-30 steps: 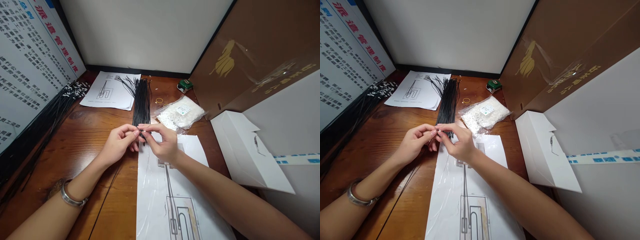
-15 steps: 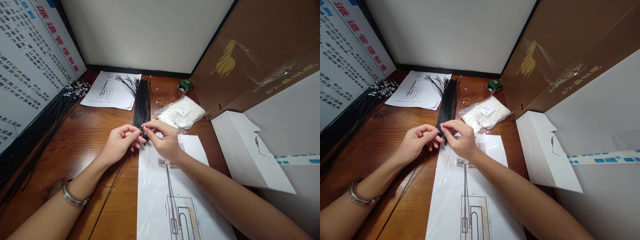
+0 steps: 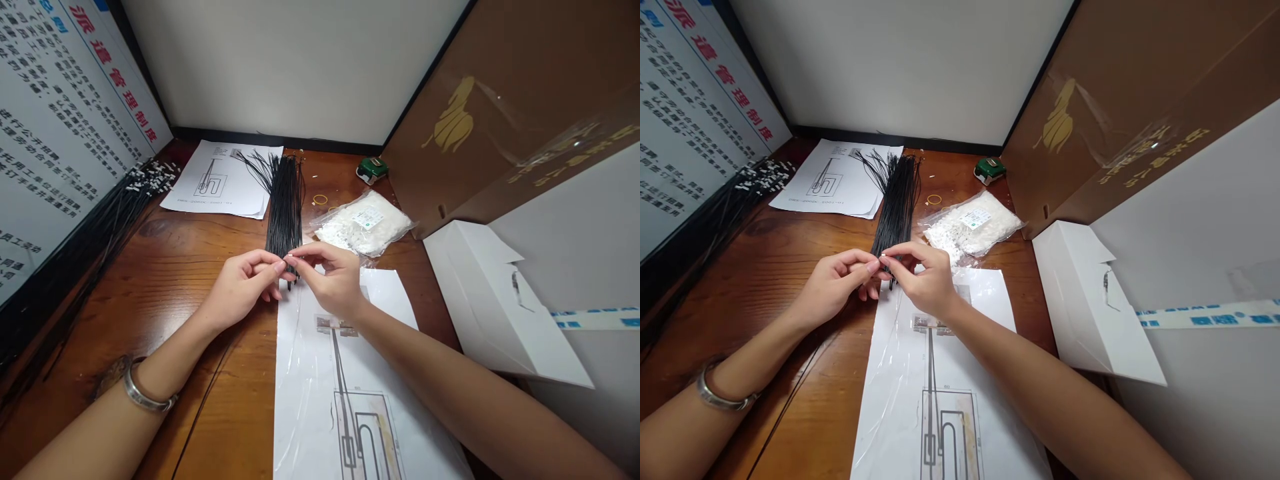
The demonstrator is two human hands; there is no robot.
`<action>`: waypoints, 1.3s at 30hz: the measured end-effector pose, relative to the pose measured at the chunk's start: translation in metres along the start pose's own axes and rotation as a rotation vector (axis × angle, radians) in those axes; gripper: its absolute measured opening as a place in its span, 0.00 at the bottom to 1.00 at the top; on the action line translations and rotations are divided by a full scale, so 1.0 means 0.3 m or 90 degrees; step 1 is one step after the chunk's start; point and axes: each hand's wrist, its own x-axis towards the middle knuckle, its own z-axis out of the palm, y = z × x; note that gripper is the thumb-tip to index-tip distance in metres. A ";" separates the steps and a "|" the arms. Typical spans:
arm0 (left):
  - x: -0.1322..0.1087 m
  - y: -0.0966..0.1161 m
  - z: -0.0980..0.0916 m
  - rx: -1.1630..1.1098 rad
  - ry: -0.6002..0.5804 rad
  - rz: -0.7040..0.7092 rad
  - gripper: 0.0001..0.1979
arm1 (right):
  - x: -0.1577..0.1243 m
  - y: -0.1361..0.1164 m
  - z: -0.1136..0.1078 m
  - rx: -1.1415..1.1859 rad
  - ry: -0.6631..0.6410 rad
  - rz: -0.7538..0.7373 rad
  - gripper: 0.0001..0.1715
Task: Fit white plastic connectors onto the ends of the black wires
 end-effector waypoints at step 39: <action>0.000 -0.002 0.008 0.028 0.048 -0.011 0.12 | -0.003 0.008 0.006 0.098 0.032 0.082 0.02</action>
